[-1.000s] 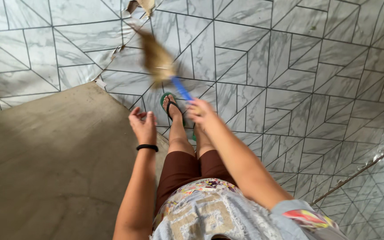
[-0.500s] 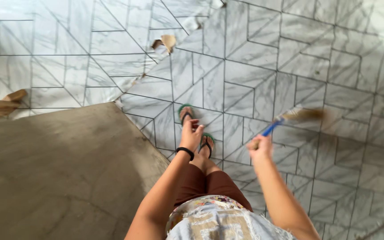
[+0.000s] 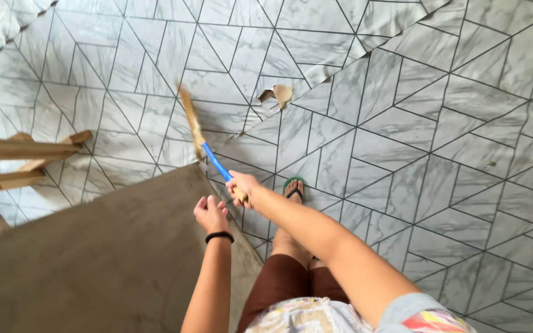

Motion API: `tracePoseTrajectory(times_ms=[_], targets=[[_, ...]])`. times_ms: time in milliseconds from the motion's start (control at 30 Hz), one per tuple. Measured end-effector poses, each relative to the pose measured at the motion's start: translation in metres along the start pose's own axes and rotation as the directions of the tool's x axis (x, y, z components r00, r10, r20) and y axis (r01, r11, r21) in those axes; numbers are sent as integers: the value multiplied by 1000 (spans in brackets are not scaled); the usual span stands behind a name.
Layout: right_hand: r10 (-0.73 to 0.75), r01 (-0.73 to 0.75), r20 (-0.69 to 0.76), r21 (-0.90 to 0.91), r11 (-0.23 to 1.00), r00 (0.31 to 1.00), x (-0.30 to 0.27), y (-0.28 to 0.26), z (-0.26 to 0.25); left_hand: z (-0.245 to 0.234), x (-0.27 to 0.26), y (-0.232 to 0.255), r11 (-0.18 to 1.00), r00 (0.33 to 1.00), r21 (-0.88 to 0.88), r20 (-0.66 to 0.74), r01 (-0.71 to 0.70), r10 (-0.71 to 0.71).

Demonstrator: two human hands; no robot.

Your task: The person sweeps the tiled floor with a broom and moves white plastic chairs to reach different areas.

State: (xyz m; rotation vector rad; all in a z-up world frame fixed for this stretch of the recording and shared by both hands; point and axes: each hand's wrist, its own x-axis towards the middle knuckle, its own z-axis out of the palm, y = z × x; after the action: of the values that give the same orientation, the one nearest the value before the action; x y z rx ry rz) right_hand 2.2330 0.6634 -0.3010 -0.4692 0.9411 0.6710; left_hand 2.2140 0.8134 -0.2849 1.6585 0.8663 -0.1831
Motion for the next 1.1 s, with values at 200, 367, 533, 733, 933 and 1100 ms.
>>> tracePoseTrajectory(times_ms=[200, 367, 533, 733, 933, 1100], targets=[[-44, 35, 22, 330, 943, 999, 47, -88, -135, 37, 4, 1, 992, 987, -24, 106, 122, -119], [-373, 245, 109, 584, 774, 921, -128, -89, -288, 73, -30, 2, 991, 961, 66, 245, 112, -125], [-141, 511, -529, 663, 547, 837, -201, -63, -305, 73, -47, 8, 976, 949, 156, 253, 151, -188], [-259, 630, -636, 468, 620, 727, -152, -71, -152, 77, -45, 17, 979, 958, 124, 219, 160, -184], [-527, 480, -81, 546, 687, 846, -111, -155, -51, 135, -83, 52, 981, 933, 194, 348, 21, -88], [-454, 437, -83, 469, 768, 887, -18, -237, -197, 194, -123, 57, 978, 863, 203, 503, -57, -54]])
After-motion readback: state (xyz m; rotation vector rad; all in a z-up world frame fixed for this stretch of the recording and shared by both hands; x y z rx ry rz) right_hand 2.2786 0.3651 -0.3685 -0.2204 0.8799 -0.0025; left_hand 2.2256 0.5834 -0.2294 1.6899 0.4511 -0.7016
